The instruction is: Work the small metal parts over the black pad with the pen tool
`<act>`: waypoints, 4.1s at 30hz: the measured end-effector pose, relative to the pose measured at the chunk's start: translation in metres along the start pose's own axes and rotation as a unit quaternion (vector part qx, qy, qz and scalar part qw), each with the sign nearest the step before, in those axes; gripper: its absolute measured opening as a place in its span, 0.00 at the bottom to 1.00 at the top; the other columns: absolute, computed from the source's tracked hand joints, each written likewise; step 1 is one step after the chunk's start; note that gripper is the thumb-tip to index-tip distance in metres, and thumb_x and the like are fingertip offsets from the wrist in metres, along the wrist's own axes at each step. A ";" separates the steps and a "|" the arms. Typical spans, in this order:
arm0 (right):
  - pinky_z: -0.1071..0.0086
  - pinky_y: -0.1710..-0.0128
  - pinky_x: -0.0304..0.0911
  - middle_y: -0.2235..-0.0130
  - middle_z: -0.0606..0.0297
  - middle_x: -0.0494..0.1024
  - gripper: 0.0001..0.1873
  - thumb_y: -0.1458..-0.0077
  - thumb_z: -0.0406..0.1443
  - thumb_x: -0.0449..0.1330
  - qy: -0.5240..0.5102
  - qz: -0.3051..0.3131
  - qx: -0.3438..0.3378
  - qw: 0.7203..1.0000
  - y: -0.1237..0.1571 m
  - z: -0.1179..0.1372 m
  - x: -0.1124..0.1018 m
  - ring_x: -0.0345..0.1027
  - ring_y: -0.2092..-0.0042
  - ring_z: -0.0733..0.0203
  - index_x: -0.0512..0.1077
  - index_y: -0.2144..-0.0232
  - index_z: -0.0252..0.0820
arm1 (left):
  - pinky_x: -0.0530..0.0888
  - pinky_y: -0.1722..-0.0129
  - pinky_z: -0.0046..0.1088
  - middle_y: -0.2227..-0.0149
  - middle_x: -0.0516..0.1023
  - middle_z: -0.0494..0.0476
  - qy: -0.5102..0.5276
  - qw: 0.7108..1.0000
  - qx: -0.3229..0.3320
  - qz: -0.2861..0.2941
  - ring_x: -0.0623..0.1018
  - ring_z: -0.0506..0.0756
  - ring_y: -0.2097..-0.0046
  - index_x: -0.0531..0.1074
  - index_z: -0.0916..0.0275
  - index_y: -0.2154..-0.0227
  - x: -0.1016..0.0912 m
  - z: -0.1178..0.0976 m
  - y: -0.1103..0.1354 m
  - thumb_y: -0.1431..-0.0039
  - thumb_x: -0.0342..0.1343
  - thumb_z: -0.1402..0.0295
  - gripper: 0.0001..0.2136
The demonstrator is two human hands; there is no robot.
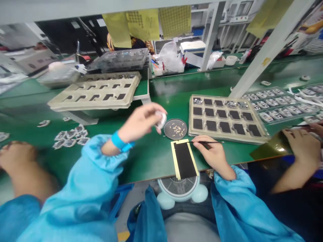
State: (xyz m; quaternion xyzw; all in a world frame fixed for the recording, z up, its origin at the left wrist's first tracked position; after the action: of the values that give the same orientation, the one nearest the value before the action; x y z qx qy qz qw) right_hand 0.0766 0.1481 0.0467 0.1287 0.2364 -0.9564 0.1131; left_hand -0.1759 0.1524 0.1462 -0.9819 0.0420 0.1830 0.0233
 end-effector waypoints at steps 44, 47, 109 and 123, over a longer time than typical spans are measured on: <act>0.55 0.57 0.77 0.63 0.61 0.84 0.08 0.44 0.29 0.68 -0.051 -0.001 -0.081 0.995 0.004 0.024 0.025 0.79 0.59 0.52 0.80 0.62 0.46 | 0.71 0.67 0.28 0.62 0.82 0.51 -0.086 0.992 -0.034 0.080 0.77 0.51 0.67 0.76 0.56 0.56 0.096 0.103 0.036 0.40 0.59 0.67 0.09; 0.55 0.57 0.76 0.63 0.61 0.84 0.09 0.45 0.28 0.67 -0.048 -0.005 -0.083 0.995 0.005 0.026 0.024 0.79 0.59 0.53 0.80 0.62 0.46 | 0.72 0.64 0.31 0.58 0.80 0.53 -0.117 0.988 -0.018 0.102 0.77 0.53 0.64 0.73 0.56 0.55 0.092 0.095 0.041 0.40 0.60 0.63 0.11; 0.58 0.57 0.70 0.60 0.62 0.75 0.14 0.40 0.26 0.61 -0.060 0.091 -0.103 0.989 0.006 0.021 0.042 0.74 0.58 0.56 0.67 0.54 0.46 | 0.73 0.55 0.34 0.56 0.84 0.50 -0.199 0.979 0.040 0.006 0.79 0.56 0.55 0.81 0.56 0.55 0.104 0.079 0.048 0.39 0.60 0.70 0.11; 0.56 0.57 0.70 0.60 0.60 0.76 0.11 0.38 0.30 0.61 0.023 0.116 -0.082 0.990 0.001 0.023 0.044 0.74 0.57 0.55 0.66 0.55 0.46 | 0.74 0.54 0.35 0.56 0.84 0.52 -0.208 0.977 0.053 0.002 0.79 0.57 0.54 0.81 0.56 0.56 0.105 0.076 0.049 0.39 0.59 0.71 0.11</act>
State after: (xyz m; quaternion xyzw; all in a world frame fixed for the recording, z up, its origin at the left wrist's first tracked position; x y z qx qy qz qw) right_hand 0.0305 0.1290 0.0529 0.1672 0.3002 -0.9110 0.2281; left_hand -0.1099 0.1003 0.0357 -0.9198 0.0484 0.3803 0.0831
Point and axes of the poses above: each hand's wrist, its own y-axis away from the middle knuckle, its own x-axis out of the palm, z = x × y, the point moved 9 cm from there along -y, towards the middle knuckle
